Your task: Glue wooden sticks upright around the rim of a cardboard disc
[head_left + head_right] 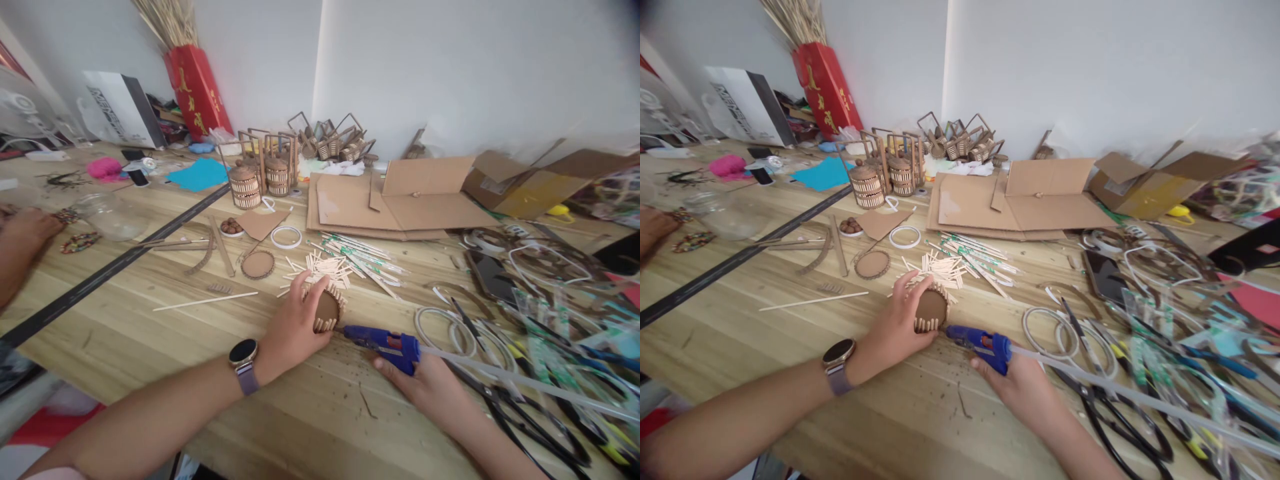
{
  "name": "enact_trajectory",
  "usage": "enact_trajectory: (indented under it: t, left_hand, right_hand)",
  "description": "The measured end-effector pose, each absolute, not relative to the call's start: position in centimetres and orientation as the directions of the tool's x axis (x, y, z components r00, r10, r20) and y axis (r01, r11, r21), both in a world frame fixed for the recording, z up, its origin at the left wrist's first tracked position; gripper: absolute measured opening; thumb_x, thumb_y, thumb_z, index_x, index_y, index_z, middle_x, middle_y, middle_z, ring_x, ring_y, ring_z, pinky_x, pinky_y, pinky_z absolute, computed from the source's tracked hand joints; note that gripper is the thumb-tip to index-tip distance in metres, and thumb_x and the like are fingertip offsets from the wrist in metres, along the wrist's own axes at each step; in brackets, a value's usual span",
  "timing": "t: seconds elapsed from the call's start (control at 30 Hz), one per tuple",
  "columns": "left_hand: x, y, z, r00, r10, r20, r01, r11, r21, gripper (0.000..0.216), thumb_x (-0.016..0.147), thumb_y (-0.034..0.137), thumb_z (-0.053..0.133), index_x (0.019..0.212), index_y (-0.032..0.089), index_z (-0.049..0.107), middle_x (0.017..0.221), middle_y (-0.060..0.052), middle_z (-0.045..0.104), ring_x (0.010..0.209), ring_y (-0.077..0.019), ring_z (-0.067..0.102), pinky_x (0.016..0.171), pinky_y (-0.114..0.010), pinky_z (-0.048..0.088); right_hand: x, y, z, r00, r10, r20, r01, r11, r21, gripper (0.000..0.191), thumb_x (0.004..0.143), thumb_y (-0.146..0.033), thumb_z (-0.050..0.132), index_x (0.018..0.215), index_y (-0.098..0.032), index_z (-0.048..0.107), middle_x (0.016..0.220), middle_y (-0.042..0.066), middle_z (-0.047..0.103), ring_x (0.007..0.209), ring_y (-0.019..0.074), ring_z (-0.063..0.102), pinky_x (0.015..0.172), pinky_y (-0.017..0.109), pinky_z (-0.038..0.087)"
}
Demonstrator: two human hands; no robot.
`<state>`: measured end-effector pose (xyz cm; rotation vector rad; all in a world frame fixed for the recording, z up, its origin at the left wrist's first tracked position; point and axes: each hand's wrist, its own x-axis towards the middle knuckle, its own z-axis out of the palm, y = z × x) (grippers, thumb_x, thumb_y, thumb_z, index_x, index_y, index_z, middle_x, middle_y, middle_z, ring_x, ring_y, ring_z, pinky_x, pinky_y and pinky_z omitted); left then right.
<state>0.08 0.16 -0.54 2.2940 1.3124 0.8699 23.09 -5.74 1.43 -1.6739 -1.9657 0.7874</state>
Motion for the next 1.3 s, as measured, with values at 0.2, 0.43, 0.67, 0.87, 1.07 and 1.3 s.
enact_trajectory:
  t: [0.2,0.43,0.67,0.87,1.07,1.3]
  left_hand:
    - [0.0,0.2,-0.6,0.374,0.865,0.336,0.636,-0.503,0.585,0.093,0.068,0.012,0.075,0.145,0.03,0.024,0.149,-0.016,0.022,0.137,-0.0369,0.037,0.107,-0.054,0.042]
    - [0.1,0.2,-0.6,0.377,0.865,0.331,0.642,-0.502,0.579,0.093,0.068,0.011,0.075,0.145,0.028,0.024,0.148,-0.017,0.021,0.138,-0.0368,0.035,0.108,-0.053,0.041]
    - [0.0,0.2,-0.6,0.377,0.869,0.321,0.645,-0.495,0.583,0.094,0.068,0.013,0.076,0.144,0.03,0.024,0.149,-0.016,0.021,0.136,-0.0368,0.038,0.106,-0.054,0.043]
    - [0.1,0.3,-0.7,0.374,0.872,0.317,0.652,-0.49,0.578,0.096,0.068,0.013,0.076,0.145,0.03,0.023,0.148,-0.016,0.019,0.135,-0.0366,0.039,0.106,-0.054,0.043]
    - [0.1,0.3,-0.7,0.373,0.875,0.308,0.653,-0.484,0.582,0.093,0.069,0.013,0.076,0.145,0.028,0.024,0.148,-0.016,0.021,0.135,-0.0356,0.039,0.107,-0.053,0.042]
    - [0.1,0.2,-0.8,0.373,0.874,0.311,0.653,-0.486,0.581,0.092,0.068,0.013,0.075,0.145,0.028,0.026,0.148,-0.016,0.021,0.135,-0.035,0.039,0.108,-0.052,0.042]
  right_hand:
    - [23.3,-5.8,1.1,-0.194,0.981,0.001,0.746,0.148,-0.649,0.037,0.086,-0.046,0.051,0.102,-0.021,0.072,0.104,0.009,0.076,0.096,0.0299,0.07,0.086,0.041,0.055]
    - [23.3,-6.2,0.6,-0.173,0.984,0.03,0.795,0.158,-0.586,0.037,0.085,-0.047,0.05,0.099,-0.021,0.071,0.099,0.009,0.076,0.094,0.0287,0.07,0.082,0.038,0.056]
    - [23.8,-5.7,1.7,-0.111,0.993,0.047,0.722,0.113,-0.683,0.037,0.083,-0.051,0.056,0.101,-0.022,0.072,0.098,0.009,0.075,0.094,0.0304,0.068,0.082,0.041,0.055]
    - [26.0,-5.9,2.9,-0.22,0.875,-0.431,0.513,-0.272,-0.814,0.054,0.077,-0.073,0.056,0.068,-0.02,0.06,0.049,-0.004,0.049,0.047,0.0122,0.049,0.048,0.024,0.04]
    - [26.0,-5.3,3.6,-0.152,0.822,-0.549,0.751,-0.266,-0.605,0.064,0.075,-0.082,0.042,0.068,-0.019,0.056,0.057,0.002,0.056,0.053,0.0147,0.052,0.051,0.025,0.038]
    - [25.6,-4.0,5.0,-0.007,0.964,-0.264,0.976,-0.051,-0.212,0.046,0.093,-0.054,0.038,0.07,-0.022,0.063,0.069,0.006,0.068,0.064,0.0216,0.062,0.056,0.029,0.037]
